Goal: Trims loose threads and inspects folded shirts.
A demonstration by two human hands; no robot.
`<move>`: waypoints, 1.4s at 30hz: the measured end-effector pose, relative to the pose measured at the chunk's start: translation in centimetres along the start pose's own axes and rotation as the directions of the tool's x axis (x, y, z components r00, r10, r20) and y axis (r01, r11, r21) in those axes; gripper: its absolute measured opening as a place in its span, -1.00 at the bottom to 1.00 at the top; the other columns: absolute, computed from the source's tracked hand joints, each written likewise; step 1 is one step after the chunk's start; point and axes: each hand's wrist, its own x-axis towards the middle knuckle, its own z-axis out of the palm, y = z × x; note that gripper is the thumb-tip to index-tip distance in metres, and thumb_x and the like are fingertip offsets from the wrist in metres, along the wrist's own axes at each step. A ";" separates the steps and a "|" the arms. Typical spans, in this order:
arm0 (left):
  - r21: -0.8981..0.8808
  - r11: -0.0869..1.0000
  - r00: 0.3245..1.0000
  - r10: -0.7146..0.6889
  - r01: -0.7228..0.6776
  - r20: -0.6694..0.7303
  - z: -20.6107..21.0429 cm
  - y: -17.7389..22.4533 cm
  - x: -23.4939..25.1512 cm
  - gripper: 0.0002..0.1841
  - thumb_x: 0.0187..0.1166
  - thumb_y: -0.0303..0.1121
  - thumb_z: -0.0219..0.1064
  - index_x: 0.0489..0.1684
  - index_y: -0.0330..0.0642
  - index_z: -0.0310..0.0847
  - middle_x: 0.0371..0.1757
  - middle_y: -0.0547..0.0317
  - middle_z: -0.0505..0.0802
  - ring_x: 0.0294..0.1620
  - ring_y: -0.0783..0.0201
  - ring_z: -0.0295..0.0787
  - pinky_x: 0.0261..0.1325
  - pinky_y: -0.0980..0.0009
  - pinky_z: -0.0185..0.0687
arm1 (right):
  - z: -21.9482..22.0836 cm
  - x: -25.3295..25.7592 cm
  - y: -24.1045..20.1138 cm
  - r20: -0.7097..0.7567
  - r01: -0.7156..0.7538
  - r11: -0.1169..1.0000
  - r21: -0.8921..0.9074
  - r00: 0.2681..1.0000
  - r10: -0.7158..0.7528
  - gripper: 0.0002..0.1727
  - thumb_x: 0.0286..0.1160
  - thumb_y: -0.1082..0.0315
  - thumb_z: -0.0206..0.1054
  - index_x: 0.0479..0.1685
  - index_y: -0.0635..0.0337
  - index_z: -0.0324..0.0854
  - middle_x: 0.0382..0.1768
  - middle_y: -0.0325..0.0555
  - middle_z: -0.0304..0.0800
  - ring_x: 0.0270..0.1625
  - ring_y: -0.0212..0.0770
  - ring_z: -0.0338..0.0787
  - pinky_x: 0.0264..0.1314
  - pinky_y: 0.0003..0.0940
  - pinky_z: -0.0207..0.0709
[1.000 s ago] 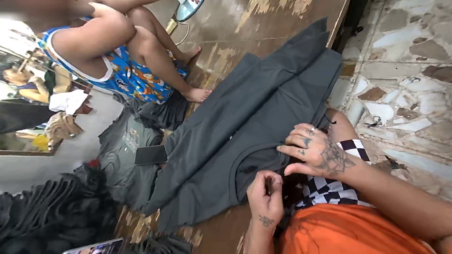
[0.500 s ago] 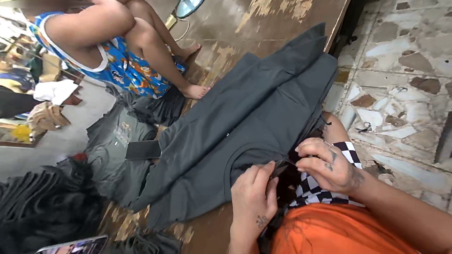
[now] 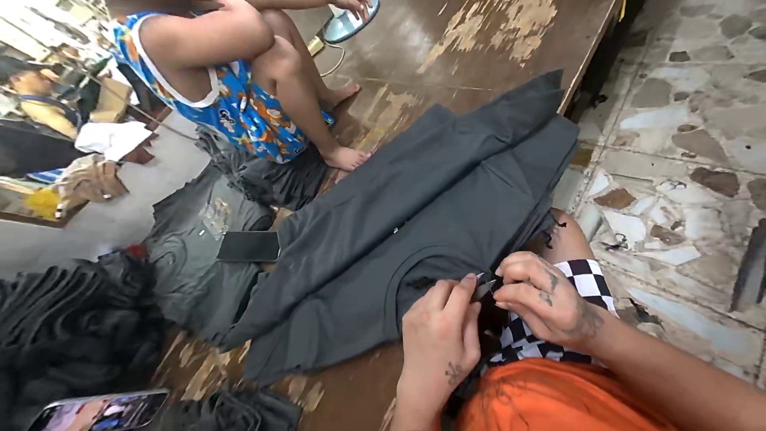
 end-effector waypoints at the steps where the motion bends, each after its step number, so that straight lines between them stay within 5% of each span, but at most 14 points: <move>1: 0.002 1.000 1.000 0.004 -0.004 -0.001 0.1 0.0 -0.1 -0.71 0.50 -0.45 0.22 0.03 -0.26 0.85 -0.20 0.01 0.89 -0.27 0.13 0.88 -0.30 0.26 0.77 | 0.1 -0.2 -0.1 -0.007 0.000 1.000 0.015 1.000 0.000 -0.74 0.80 0.21 0.12 -0.18 0.16 0.61 -0.17 0.01 0.64 0.07 -0.10 0.72 0.34 -0.32 0.58; 6: -0.052 0.991 0.992 -0.126 0.124 -0.022 -0.8 -0.8 -1.0 -0.71 0.51 -0.40 0.27 0.06 -0.31 0.80 -0.16 -0.03 0.89 -0.21 0.13 0.89 -0.21 0.19 0.81 | 1.0 -0.6 -2.0 0.083 0.048 0.990 0.129 0.995 -0.059 -0.68 0.79 0.14 0.13 -0.22 0.13 0.65 -0.29 -0.04 0.71 -0.07 -0.11 0.76 0.23 -0.26 0.63; 8: -0.173 0.952 0.953 -0.274 0.251 -0.129 -2.2 -1.6 -2.0 -0.63 0.51 -0.37 0.30 0.19 -0.45 0.66 -0.15 0.00 0.85 -0.26 0.34 0.79 -0.19 0.39 0.76 | 1.7 -1.5 -3.3 0.303 0.060 0.994 0.091 0.949 -0.085 -0.64 0.72 0.03 0.17 -0.06 0.07 0.77 -0.25 -0.12 0.82 -0.08 -0.15 0.83 0.13 -0.25 0.68; 10: -0.251 0.893 0.872 -0.430 0.373 -0.234 -3.9 -2.7 -3.1 -0.67 0.64 -0.40 0.22 0.17 -0.54 0.61 -0.32 0.15 0.77 -0.45 0.59 0.59 -0.35 0.63 0.57 | 2.7 -2.6 -4.2 0.472 0.061 0.992 0.106 0.875 -0.104 -0.71 0.50 0.22 0.34 0.12 0.07 0.78 -0.37 -0.15 0.85 -0.28 -0.14 0.86 -0.11 -0.22 0.73; 12: -0.234 0.828 0.787 -0.558 0.509 -0.263 -5.1 -3.9 -4.3 -0.68 0.76 -0.33 0.10 0.01 -0.48 0.63 -0.44 0.30 0.66 -0.55 0.66 0.45 -0.45 0.68 0.40 | 3.6 -2.3 -4.1 0.481 0.117 0.974 0.196 0.854 -0.200 -0.81 0.50 0.23 0.30 -0.35 0.08 0.76 -0.68 -0.22 0.69 -0.56 -0.20 0.74 -0.33 -0.25 0.65; 14: -0.108 0.749 0.734 -0.662 0.654 -0.151 -5.6 -4.2 -5.0 -0.60 0.77 -0.19 0.14 -0.13 -0.42 0.69 -0.46 0.16 0.74 -0.48 0.42 0.62 -0.34 0.41 0.57 | 4.7 -0.3 -4.0 0.385 0.191 0.946 0.263 0.878 -0.284 -0.47 0.74 0.00 0.11 -0.66 0.05 0.61 -0.77 -0.25 0.55 -0.59 -0.22 0.68 -0.11 -0.24 0.65; 16: -0.022 0.665 0.665 -0.747 0.746 -0.003 -4.7 -4.2 -5.5 -0.59 0.65 -0.12 0.29 -0.22 -0.41 0.73 -0.46 0.00 0.79 -0.41 0.14 0.75 -0.26 0.05 0.65 | 6.4 2.2 -3.9 0.293 0.188 0.924 0.332 0.911 -0.291 -0.46 0.71 -0.01 0.15 -0.67 0.10 0.59 -0.63 -0.09 0.62 -0.37 -0.04 0.75 0.27 -0.04 0.57; 18: -0.054 0.641 0.638 -0.767 0.766 -0.068 -3.5 -4.4 -6.3 -0.70 0.59 -0.23 0.31 -0.40 -0.33 0.68 -0.61 0.20 0.65 -0.57 0.32 0.58 -0.42 0.27 0.52 | 8.1 3.9 -3.3 0.314 0.140 0.924 0.355 0.913 -0.259 -0.69 0.59 0.14 0.30 -0.41 0.16 0.72 -0.20 0.09 0.83 0.07 0.13 0.84 0.44 0.08 0.55; 20: -0.319 0.611 0.576 -0.791 0.725 -0.207 -3.3 -4.2 -6.9 -0.81 0.56 -0.39 0.28 -0.47 -0.27 0.61 -0.63 0.42 0.61 -0.65 0.58 0.52 -0.52 0.58 0.50 | 9.9 4.3 -2.5 0.352 0.088 0.946 0.312 0.914 -0.201 -0.73 0.53 0.17 0.36 -0.35 0.20 0.74 -0.04 0.11 0.90 0.19 0.16 0.85 0.33 0.07 0.64; 22: -0.625 0.563 0.503 -0.812 0.540 -0.297 -3.0 -3.9 -7.4 -0.84 0.55 -0.52 0.22 -0.48 -0.14 0.52 -0.68 0.51 0.65 -0.75 0.63 0.55 -0.66 0.66 0.55 | 11.1 4.3 -2.1 0.347 0.043 0.967 0.251 0.929 -0.131 -0.58 0.58 0.02 0.30 -0.43 0.21 0.71 -0.31 0.04 0.88 -0.07 0.10 0.89 0.09 0.01 0.67; 25: -0.922 0.312 0.473 -0.864 0.228 -0.175 -2.0 -3.8 -8.0 -0.78 0.53 -0.60 0.11 -0.48 -0.08 0.53 -0.70 0.36 0.75 -0.79 0.53 0.62 -0.72 0.62 0.58 | 11.2 5.3 -3.1 0.430 -0.049 0.984 0.174 0.902 -0.031 -0.45 0.56 -0.14 0.28 -0.11 0.27 0.77 -0.40 0.07 0.82 -0.26 0.13 0.85 -0.11 0.08 0.65; 30: -0.983 0.116 0.440 -0.897 0.141 -0.042 -1.4 -4.4 -8.0 -0.78 0.51 -0.57 0.07 -0.51 -0.05 0.46 -0.68 0.31 0.70 -0.80 0.52 0.58 -0.74 0.60 0.56 | 11.9 4.6 -2.0 0.251 0.012 0.952 0.306 0.964 -0.093 -0.80 0.52 0.46 0.22 -0.37 0.23 0.75 -0.50 -0.01 0.83 -0.39 -0.02 0.84 -0.23 -0.11 0.64; 36: -0.991 0.072 0.452 -0.892 0.114 -0.012 -1.6 -4.4 -8.0 -0.80 0.48 -0.59 0.10 -0.51 -0.10 0.49 -0.66 0.28 0.73 -0.79 0.50 0.60 -0.72 0.59 0.58 | 10.9 5.4 -3.0 0.437 -0.117 0.961 0.252 0.899 -0.005 -0.63 0.63 0.12 0.29 -0.05 0.31 0.74 -0.45 0.03 0.81 -0.32 0.07 0.85 -0.11 0.03 0.66; 42: -0.987 0.105 0.410 -0.911 0.121 -0.047 -1.4 -3.9 -7.7 -0.77 0.51 -0.59 0.04 -0.51 -0.09 0.46 -0.64 0.31 0.70 -0.78 0.53 0.57 -0.72 0.62 0.55 | 11.0 4.9 -1.7 0.366 -0.056 0.928 0.369 0.926 -0.090 -0.74 0.64 0.39 0.14 -0.33 0.26 0.72 -0.49 0.01 0.80 -0.35 0.00 0.83 -0.16 -0.09 0.63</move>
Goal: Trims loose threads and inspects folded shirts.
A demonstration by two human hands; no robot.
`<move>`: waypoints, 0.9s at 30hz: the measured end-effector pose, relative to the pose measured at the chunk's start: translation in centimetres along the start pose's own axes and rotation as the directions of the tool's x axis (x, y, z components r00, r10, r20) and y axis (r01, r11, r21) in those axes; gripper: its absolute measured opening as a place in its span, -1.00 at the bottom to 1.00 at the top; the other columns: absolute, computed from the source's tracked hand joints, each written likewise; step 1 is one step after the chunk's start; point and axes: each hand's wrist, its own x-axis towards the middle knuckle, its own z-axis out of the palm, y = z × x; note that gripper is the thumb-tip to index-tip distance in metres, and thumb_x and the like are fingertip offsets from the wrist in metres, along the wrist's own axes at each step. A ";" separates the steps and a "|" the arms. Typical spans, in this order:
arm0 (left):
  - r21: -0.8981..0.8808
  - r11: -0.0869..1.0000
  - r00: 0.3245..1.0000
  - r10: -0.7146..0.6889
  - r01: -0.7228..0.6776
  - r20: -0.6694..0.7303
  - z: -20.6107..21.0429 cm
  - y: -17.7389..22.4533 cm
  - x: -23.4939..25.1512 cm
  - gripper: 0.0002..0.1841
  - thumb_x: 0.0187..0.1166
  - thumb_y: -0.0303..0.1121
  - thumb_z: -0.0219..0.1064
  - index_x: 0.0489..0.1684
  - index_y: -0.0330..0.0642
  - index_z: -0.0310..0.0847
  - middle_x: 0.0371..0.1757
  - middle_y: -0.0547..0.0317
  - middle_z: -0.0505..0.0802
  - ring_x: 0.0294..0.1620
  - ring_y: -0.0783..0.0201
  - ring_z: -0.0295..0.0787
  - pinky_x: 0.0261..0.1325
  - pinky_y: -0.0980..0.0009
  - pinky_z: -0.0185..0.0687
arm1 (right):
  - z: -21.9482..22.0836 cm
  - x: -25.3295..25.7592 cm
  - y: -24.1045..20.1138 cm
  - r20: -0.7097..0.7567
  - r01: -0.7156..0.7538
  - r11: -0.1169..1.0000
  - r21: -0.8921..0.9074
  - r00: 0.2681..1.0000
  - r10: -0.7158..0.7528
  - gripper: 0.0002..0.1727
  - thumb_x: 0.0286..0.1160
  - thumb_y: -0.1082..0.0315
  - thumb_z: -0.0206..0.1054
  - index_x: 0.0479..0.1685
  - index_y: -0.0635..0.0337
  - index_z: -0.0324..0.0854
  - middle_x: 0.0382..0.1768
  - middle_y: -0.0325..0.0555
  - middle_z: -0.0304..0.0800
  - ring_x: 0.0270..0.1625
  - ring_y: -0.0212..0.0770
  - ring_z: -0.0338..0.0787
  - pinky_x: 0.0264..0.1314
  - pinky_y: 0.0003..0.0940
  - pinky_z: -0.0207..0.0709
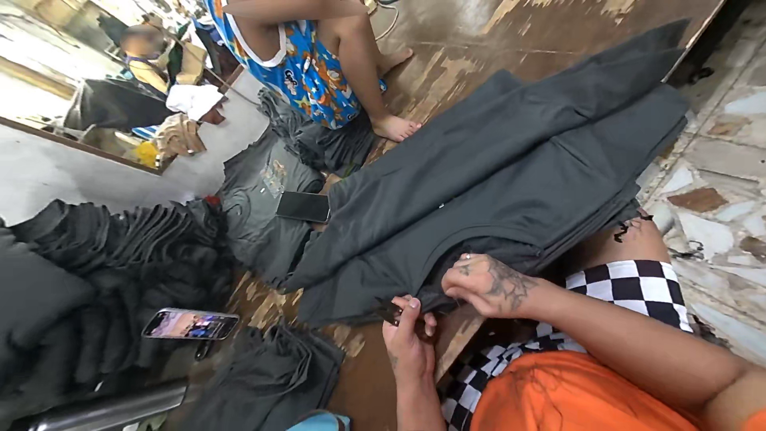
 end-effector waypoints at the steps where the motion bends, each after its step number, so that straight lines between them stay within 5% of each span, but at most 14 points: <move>1: -0.003 1.000 1.000 0.004 -0.004 -0.007 0.1 0.0 0.0 -0.77 0.52 -0.60 0.04 -0.51 -0.08 0.45 -0.64 0.32 0.69 -0.78 0.53 0.56 -0.72 0.63 0.55 | -0.4 0.1 -0.4 0.051 -0.038 0.999 0.010 0.998 0.037 -0.74 0.65 0.36 0.13 -0.29 0.28 0.70 -0.48 0.04 0.78 -0.33 0.03 0.83 -0.13 -0.06 0.62; 5: -0.006 1.000 1.000 -0.026 0.026 0.016 -0.2 0.2 0.2 -0.77 0.52 -0.61 0.03 -0.50 -0.10 0.43 -0.67 0.30 0.69 -0.79 0.52 0.57 -0.72 0.61 0.55 | -1.5 2.6 -2.3 0.360 -0.230 0.972 -0.043 0.904 0.230 -0.53 0.65 0.14 0.31 0.30 0.37 0.66 -0.31 0.26 0.83 -0.17 0.31 0.85 0.03 0.28 0.60; 8: 0.004 1.000 0.999 -0.021 0.021 0.029 -0.4 0.1 0.2 -0.77 0.54 -0.60 0.02 -0.49 -0.09 0.41 -0.70 0.30 0.67 -0.82 0.52 0.55 -0.74 0.61 0.53 | 0.1 2.2 -0.8 0.187 -0.068 0.997 -0.048 0.979 0.076 -0.79 0.59 0.37 0.28 -0.16 0.35 0.76 -0.49 0.16 0.80 -0.37 0.18 0.87 -0.27 0.10 0.67; 10: 0.000 1.000 1.000 -0.020 0.020 0.015 -0.3 0.2 0.2 -0.78 0.56 -0.59 0.01 -0.47 -0.09 0.41 -0.70 0.31 0.68 -0.82 0.51 0.55 -0.74 0.60 0.53 | 0.3 1.2 -0.1 0.025 0.004 1.000 -0.005 1.000 -0.004 -0.79 0.59 0.42 0.23 -0.32 0.32 0.74 -0.55 0.05 0.78 -0.44 0.02 0.84 -0.32 -0.09 0.69; 14: -0.012 0.999 0.999 -0.042 0.042 0.018 -0.3 0.3 0.2 -0.78 0.58 -0.60 0.00 -0.43 -0.07 0.40 -0.69 0.33 0.68 -0.81 0.52 0.56 -0.74 0.61 0.53 | -1.2 0.3 -0.7 0.109 -0.095 0.994 0.062 0.990 0.088 -0.67 0.72 0.32 0.07 -0.25 0.35 0.68 -0.48 0.10 0.74 -0.35 0.05 0.81 -0.22 -0.09 0.63; 18: -0.013 0.999 0.999 -0.044 0.044 -0.009 0.1 0.3 0.2 -0.78 0.53 -0.63 0.03 -0.47 -0.11 0.41 -0.71 0.31 0.67 -0.81 0.53 0.54 -0.74 0.62 0.50 | -0.7 2.1 -1.7 0.236 -0.160 0.986 -0.037 0.958 0.164 -0.43 0.59 -0.08 0.30 0.05 0.36 0.68 -0.57 0.09 0.72 -0.46 0.14 0.80 -0.33 0.11 0.61; 23: 0.016 1.000 1.000 0.006 -0.007 0.012 0.0 0.0 0.2 -0.76 0.56 -0.63 0.03 -0.49 -0.12 0.44 -0.70 0.29 0.70 -0.81 0.51 0.57 -0.73 0.61 0.55 | 1.0 1.5 -0.8 0.109 0.025 0.981 -0.194 0.994 -0.004 -0.81 0.53 0.36 0.33 -0.24 0.31 0.78 -0.53 0.08 0.80 -0.41 0.12 0.87 -0.35 0.02 0.70; 27: 0.039 0.999 1.000 0.023 -0.022 -0.004 0.3 0.0 0.1 -0.75 0.55 -0.66 0.01 -0.50 -0.13 0.42 -0.68 0.31 0.70 -0.82 0.52 0.57 -0.74 0.62 0.56 | 0.2 0.4 -0.3 0.034 0.070 0.979 -0.190 0.997 -0.064 -0.84 0.47 0.49 0.26 -0.40 0.29 0.73 -0.54 0.06 0.78 -0.42 0.07 0.85 -0.37 -0.08 0.68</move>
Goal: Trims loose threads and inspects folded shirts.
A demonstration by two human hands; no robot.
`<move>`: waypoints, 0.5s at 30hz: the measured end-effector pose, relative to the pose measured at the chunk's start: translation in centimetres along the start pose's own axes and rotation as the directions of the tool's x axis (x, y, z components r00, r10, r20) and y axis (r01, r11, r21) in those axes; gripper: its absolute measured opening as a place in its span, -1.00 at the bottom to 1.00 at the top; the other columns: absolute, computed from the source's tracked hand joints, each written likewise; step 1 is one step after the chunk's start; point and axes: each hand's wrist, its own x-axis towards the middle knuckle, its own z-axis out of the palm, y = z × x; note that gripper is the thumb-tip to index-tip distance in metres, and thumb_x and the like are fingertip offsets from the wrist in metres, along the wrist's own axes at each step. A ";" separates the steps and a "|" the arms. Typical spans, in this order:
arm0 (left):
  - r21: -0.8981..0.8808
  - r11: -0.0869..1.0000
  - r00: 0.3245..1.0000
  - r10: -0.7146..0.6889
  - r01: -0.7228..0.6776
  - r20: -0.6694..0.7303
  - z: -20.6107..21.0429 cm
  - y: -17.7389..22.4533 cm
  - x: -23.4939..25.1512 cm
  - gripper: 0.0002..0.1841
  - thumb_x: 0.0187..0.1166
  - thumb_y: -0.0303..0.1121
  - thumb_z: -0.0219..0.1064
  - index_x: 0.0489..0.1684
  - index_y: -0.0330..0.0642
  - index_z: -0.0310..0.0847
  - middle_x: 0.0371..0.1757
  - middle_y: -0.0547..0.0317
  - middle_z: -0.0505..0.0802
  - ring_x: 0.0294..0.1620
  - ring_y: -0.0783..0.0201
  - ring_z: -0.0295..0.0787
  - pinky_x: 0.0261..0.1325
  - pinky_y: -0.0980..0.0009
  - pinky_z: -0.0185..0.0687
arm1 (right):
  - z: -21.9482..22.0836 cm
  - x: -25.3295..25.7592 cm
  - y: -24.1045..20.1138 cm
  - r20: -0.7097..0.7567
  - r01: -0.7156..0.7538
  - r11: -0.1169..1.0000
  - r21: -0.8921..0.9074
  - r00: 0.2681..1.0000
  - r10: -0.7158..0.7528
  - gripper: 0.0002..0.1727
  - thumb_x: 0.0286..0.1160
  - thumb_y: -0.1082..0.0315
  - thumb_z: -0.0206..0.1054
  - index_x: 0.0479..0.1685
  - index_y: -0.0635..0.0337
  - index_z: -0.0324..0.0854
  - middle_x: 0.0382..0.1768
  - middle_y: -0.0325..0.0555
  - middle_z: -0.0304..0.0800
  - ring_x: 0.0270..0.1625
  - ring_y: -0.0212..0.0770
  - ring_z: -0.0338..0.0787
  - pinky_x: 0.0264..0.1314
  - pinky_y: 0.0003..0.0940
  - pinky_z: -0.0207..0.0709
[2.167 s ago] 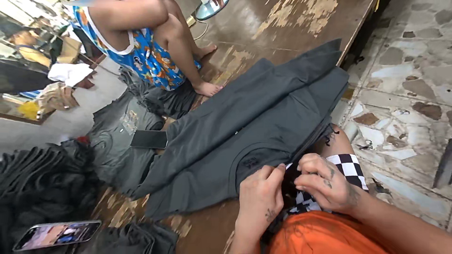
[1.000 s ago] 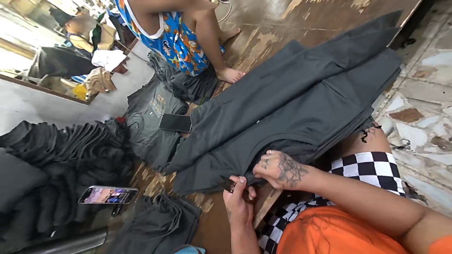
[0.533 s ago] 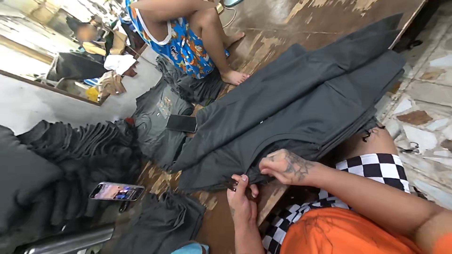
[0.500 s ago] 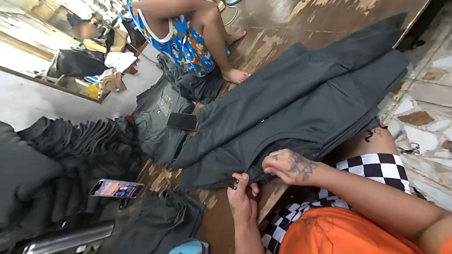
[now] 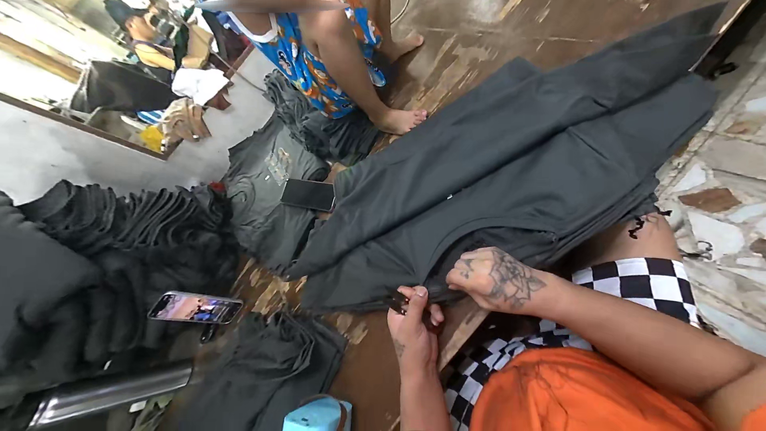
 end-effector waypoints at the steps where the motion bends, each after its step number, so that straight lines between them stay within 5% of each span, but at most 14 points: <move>1: -0.002 1.000 1.000 0.000 0.000 0.001 0.0 0.0 0.0 -0.74 0.55 -0.66 0.01 -0.50 -0.13 0.42 -0.69 0.31 0.70 -0.82 0.52 0.57 -0.74 0.62 0.56 | -0.1 -0.1 0.1 0.004 -0.002 1.000 0.007 1.000 0.002 -0.83 0.48 0.49 0.24 -0.41 0.28 0.72 -0.54 0.06 0.77 -0.41 0.08 0.84 -0.37 -0.08 0.68; 4: -0.012 1.000 1.000 -0.006 0.007 0.015 -0.2 0.0 0.2 -0.74 0.56 -0.65 0.00 -0.50 -0.13 0.43 -0.68 0.30 0.71 -0.81 0.52 0.58 -0.74 0.62 0.56 | -0.6 -0.2 0.1 0.037 -0.031 0.998 0.062 0.999 0.029 -0.80 0.52 0.48 0.19 -0.36 0.29 0.71 -0.52 0.07 0.75 -0.39 0.10 0.83 -0.34 -0.05 0.67; 9: -0.014 1.000 1.000 -0.026 0.026 -0.007 0.2 0.1 0.1 -0.75 0.56 -0.65 0.02 -0.50 -0.14 0.42 -0.72 0.28 0.68 -0.82 0.52 0.56 -0.75 0.62 0.52 | -0.8 1.3 -1.1 0.157 -0.123 0.992 0.040 0.981 0.115 -0.52 0.62 -0.03 0.26 -0.01 0.28 0.75 -0.57 0.06 0.74 -0.48 0.13 0.82 -0.43 0.07 0.62; 15: 0.122 0.992 0.999 0.040 -0.041 0.010 0.2 -0.3 -0.3 -0.76 0.58 -0.64 0.03 -0.48 -0.12 0.43 -0.72 0.34 0.69 -0.82 0.54 0.57 -0.72 0.63 0.56 | 0.0 0.9 -0.6 0.164 -0.052 0.998 -0.018 0.985 0.055 -0.85 0.48 0.46 0.33 -0.18 0.35 0.78 -0.42 0.17 0.82 -0.37 0.19 0.88 -0.39 0.09 0.68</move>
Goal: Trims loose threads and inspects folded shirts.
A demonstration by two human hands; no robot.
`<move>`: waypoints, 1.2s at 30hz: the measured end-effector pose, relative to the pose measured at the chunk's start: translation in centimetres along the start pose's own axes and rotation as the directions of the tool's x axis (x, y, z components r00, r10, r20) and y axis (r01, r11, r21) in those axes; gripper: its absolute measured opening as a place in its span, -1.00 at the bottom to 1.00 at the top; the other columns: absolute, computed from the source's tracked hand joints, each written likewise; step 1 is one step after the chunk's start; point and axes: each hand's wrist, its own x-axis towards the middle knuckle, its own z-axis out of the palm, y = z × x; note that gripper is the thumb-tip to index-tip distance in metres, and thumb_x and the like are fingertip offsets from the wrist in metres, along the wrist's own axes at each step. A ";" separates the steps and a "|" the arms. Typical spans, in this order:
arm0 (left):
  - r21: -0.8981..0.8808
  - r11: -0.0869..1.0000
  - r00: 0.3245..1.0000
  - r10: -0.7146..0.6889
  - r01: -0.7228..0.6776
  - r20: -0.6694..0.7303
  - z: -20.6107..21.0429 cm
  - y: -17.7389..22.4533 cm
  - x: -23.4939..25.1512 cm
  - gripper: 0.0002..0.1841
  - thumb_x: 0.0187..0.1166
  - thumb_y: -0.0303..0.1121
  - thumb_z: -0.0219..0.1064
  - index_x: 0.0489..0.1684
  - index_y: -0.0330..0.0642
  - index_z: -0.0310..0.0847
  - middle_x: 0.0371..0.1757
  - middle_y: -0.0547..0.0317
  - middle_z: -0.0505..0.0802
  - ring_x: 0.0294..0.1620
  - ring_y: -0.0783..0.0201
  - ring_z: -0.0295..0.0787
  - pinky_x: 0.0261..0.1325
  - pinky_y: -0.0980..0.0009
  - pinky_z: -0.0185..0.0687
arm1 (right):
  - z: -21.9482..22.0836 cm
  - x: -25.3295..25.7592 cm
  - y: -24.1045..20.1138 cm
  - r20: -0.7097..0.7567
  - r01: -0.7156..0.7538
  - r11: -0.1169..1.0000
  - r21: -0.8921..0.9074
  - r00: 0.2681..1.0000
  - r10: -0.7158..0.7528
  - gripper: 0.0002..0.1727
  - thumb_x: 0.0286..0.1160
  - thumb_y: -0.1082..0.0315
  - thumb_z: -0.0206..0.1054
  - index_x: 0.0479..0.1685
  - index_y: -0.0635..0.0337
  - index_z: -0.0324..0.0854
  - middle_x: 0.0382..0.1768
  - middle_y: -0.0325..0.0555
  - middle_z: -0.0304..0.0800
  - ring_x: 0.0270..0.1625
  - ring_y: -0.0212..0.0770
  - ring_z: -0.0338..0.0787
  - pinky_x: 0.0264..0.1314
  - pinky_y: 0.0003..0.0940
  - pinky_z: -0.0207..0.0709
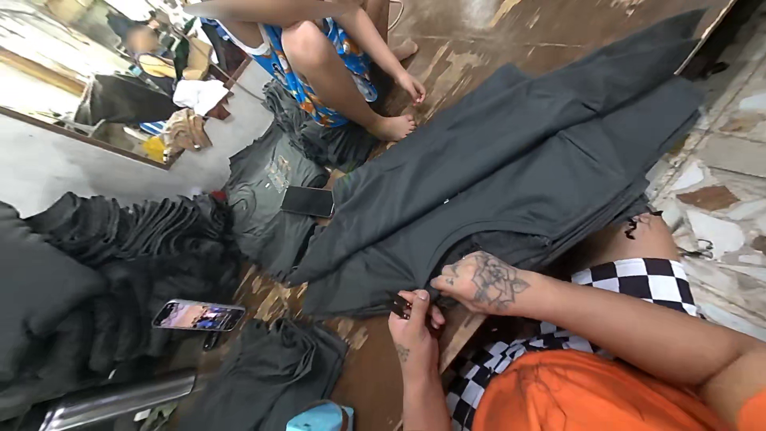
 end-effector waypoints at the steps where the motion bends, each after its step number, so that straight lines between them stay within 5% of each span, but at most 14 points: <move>1: 0.025 1.000 1.000 0.006 -0.006 0.016 -0.2 0.0 -0.1 -0.76 0.57 -0.64 0.05 -0.48 -0.13 0.44 -0.71 0.34 0.70 -0.80 0.54 0.58 -0.71 0.63 0.57 | -0.4 -0.1 -0.1 0.045 -0.021 1.000 -0.003 0.999 0.021 -0.85 0.46 0.50 0.33 -0.18 0.37 0.79 -0.40 0.20 0.83 -0.35 0.22 0.88 -0.36 0.11 0.69; 4: 0.156 0.986 0.995 0.047 -0.060 0.087 -0.8 0.6 0.1 -0.79 0.58 -0.61 0.11 -0.46 -0.12 0.46 -0.64 0.38 0.73 -0.75 0.56 0.60 -0.66 0.63 0.60 | -2.4 0.3 -0.7 0.254 -0.134 0.991 -0.008 0.958 0.132 -0.82 0.51 0.57 0.24 -0.11 0.45 0.75 -0.27 0.32 0.82 -0.20 0.33 0.86 -0.18 0.22 0.65; 6: 0.335 0.930 0.983 0.110 -0.155 0.148 -1.4 1.4 0.5 -0.82 0.56 -0.56 0.18 -0.46 -0.11 0.51 -0.58 0.47 0.73 -0.70 0.63 0.58 -0.62 0.67 0.59 | -2.6 -0.1 -0.2 0.195 -0.126 0.992 0.024 0.974 0.119 -0.86 0.45 0.58 0.25 -0.24 0.42 0.74 -0.35 0.28 0.80 -0.27 0.30 0.86 -0.26 0.20 0.63; 8: 0.621 0.734 0.956 0.136 -0.274 0.260 -2.0 2.9 1.1 -0.94 0.54 -0.46 0.27 -0.32 -0.22 0.59 -0.49 0.44 0.68 -0.57 0.65 0.55 -0.48 0.68 0.52 | -1.6 -0.8 0.9 -0.010 -0.025 0.995 0.091 1.000 0.026 -0.85 0.45 0.52 0.26 -0.34 0.31 0.76 -0.50 0.14 0.78 -0.43 0.16 0.85 -0.44 0.08 0.63; 11: 0.825 0.327 0.881 0.056 -0.461 0.470 -2.5 5.5 1.6 -0.52 0.47 -0.33 0.34 0.35 -0.41 0.56 -0.23 0.10 0.81 -0.31 0.30 0.74 -0.25 0.28 0.70 | -1.4 -1.2 1.5 -0.087 0.027 0.981 0.192 0.996 -0.010 -0.79 0.56 0.44 0.23 -0.30 0.28 0.78 -0.46 0.09 0.81 -0.39 0.09 0.86 -0.37 0.00 0.66; 12: 0.827 0.234 0.854 0.030 -0.510 0.519 -2.3 6.4 1.7 -0.48 0.47 -0.31 0.31 0.40 -0.40 0.55 -0.15 0.02 0.83 -0.25 0.18 0.78 -0.21 0.14 0.72 | -1.5 -1.2 1.5 -0.082 0.027 0.975 0.220 0.997 -0.009 -0.78 0.59 0.42 0.22 -0.28 0.29 0.78 -0.43 0.09 0.83 -0.36 0.08 0.88 -0.32 0.00 0.67; 15: 0.748 0.026 0.748 0.020 -0.664 0.663 -1.6 8.6 1.7 -0.62 0.46 -0.34 0.33 0.22 -0.24 0.74 -0.07 -0.02 0.86 -0.13 0.00 0.87 -0.19 -0.03 0.77 | -2.0 -1.3 1.7 -0.070 0.028 0.962 0.273 0.998 -0.009 -0.78 0.62 0.40 0.23 -0.24 0.29 0.78 -0.40 0.07 0.85 -0.32 0.03 0.88 -0.25 -0.02 0.69; 19: 0.667 -0.146 0.674 0.001 -0.731 0.739 -0.8 9.7 1.7 -0.71 0.33 -0.45 0.41 0.02 -0.08 0.87 -0.25 0.07 0.89 -0.30 0.00 0.89 -0.36 -0.03 0.77 | -1.9 -1.4 1.6 -0.105 0.069 0.970 0.232 0.993 -0.045 -0.81 0.57 0.40 0.26 -0.28 0.26 0.78 -0.44 0.02 0.84 -0.36 -0.02 0.87 -0.32 -0.07 0.69; 23: 0.669 -0.172 0.684 -0.048 -0.723 0.728 -1.9 9.2 1.6 -0.71 0.36 -0.33 0.45 0.05 0.05 0.86 -0.27 0.20 0.88 -0.34 0.14 0.88 -0.40 0.05 0.78 | -1.3 -1.9 1.8 -0.143 0.104 0.977 0.184 0.987 -0.078 -0.74 0.59 0.31 0.18 -0.36 0.17 0.74 -0.50 -0.12 0.78 -0.42 -0.18 0.82 -0.39 -0.21 0.66; 30: 0.791 -0.089 0.776 -0.287 -0.606 0.562 -1.4 9.2 1.1 -0.70 0.61 -0.32 0.29 0.19 0.05 0.86 -0.12 0.06 0.93 -0.17 0.00 0.92 -0.15 -0.08 0.76 | 0.0 -3.0 2.3 -0.128 0.197 0.958 0.208 0.977 -0.173 -0.76 0.58 0.35 0.24 -0.34 0.13 0.83 -0.42 -0.15 0.87 -0.32 -0.22 0.88 -0.24 -0.23 0.73; 34: 0.879 0.099 0.858 -0.191 -0.467 0.477 -2.8 8.7 1.4 -0.56 0.52 -0.32 0.41 0.39 -0.17 0.71 0.09 -0.11 0.88 0.00 -0.08 0.89 0.07 -0.14 0.73 | -2.0 -2.8 0.9 0.049 0.125 0.950 0.284 0.988 -0.145 -0.49 0.66 0.11 0.22 -0.63 0.26 0.71 -0.72 -0.02 0.66 -0.56 -0.07 0.75 -0.41 -0.08 0.55; 36: 0.911 0.193 0.899 -0.186 -0.363 0.398 -3.6 8.3 1.7 -0.46 0.49 -0.38 0.42 0.51 -0.28 0.59 0.12 -0.23 0.88 0.05 -0.17 0.87 0.22 -0.19 0.66 | -2.2 -1.9 0.1 0.019 0.114 0.960 0.256 0.992 -0.123 -0.51 0.63 0.05 0.26 -0.48 0.29 0.79 -0.59 0.06 0.78 -0.44 0.03 0.84 -0.29 0.01 0.62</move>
